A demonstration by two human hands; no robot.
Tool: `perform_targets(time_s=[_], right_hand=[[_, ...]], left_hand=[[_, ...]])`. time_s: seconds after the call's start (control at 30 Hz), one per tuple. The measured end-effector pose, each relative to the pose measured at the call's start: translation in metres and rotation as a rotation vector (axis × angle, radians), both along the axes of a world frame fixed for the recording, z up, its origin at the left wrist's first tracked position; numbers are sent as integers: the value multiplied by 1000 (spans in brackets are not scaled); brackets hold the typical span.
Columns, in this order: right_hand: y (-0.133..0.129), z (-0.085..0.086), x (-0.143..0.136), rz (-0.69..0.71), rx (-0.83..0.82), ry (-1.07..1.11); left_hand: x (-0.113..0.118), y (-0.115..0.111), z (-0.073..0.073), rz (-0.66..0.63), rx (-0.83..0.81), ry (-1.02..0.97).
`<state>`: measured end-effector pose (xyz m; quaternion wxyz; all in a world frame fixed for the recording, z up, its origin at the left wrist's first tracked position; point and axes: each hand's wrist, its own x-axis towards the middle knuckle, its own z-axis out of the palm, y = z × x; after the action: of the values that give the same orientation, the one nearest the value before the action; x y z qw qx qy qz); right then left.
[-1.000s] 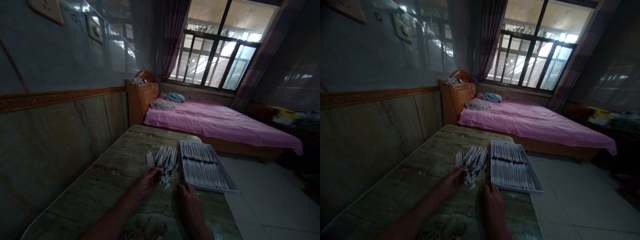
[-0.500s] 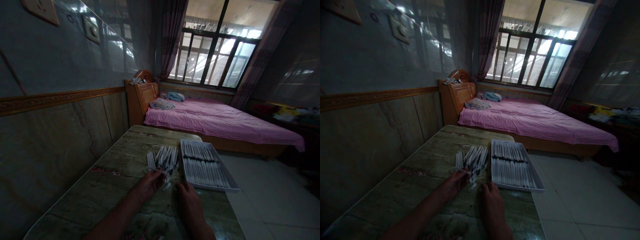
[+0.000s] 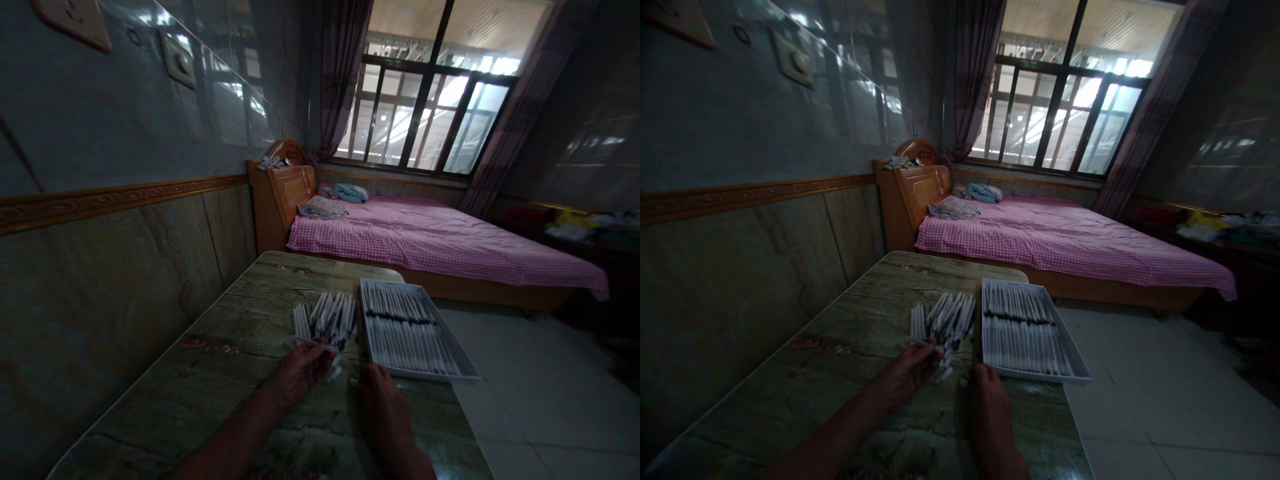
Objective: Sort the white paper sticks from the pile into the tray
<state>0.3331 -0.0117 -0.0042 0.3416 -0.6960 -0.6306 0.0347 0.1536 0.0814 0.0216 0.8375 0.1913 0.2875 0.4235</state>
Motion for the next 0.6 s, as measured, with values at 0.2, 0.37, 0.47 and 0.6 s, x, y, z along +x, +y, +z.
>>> perform_targets(time_s=[0.2, 0.37, 0.47, 0.6], right_hand=[[1, 13, -6, 100, 150, 287], [4, 19, -16, 50, 159, 478], [5, 20, -19, 31, 133, 564], [5, 23, -20, 20, 118, 640]], left_hand=[[4, -5, -3, -26, 40, -6], [7, -12, -4, -90, 75, 36], [9, -14, -4, -106, 105, 64], [12, -17, -4, -99, 119, 98]])
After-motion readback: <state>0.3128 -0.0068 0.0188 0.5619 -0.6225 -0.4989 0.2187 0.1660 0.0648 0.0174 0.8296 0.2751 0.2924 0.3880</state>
